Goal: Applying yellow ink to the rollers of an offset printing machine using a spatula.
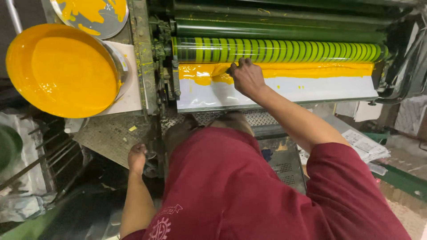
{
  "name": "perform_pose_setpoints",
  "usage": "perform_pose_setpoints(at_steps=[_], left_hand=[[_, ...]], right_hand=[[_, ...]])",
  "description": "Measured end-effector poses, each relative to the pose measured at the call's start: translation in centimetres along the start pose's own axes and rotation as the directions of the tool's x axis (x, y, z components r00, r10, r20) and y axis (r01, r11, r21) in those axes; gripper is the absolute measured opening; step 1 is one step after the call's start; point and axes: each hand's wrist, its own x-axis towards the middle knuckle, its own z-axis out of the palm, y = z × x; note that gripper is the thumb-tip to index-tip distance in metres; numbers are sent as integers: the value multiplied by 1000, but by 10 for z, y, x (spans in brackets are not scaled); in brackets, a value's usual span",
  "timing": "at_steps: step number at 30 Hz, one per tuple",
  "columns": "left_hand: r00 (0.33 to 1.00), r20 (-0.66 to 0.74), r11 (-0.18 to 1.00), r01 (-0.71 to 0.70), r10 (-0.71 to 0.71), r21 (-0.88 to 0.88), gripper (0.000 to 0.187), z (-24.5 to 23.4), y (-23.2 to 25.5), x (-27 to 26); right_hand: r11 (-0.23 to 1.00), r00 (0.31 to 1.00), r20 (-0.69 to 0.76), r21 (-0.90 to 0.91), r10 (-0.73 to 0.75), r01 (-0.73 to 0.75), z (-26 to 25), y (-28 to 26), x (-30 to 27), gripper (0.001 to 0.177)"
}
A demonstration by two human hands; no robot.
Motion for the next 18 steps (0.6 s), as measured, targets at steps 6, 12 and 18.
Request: perform_pose_setpoints(at_steps=[6,12,18], left_hand=[[999,8,990,39,-38,-139,26,7,-32,-1],[996,27,975,84,-80,-207,28,21,-40,3],[994,-30,989,99,-103,-115,29,19,-13,-8]], right_hand=[[988,990,-2,-72,-139,138,5,-42,31,20],[965,968,126,-122,-217,233,-15,-72,72,17],[955,929,242,-28,-281,296,-26,-91,119,16]])
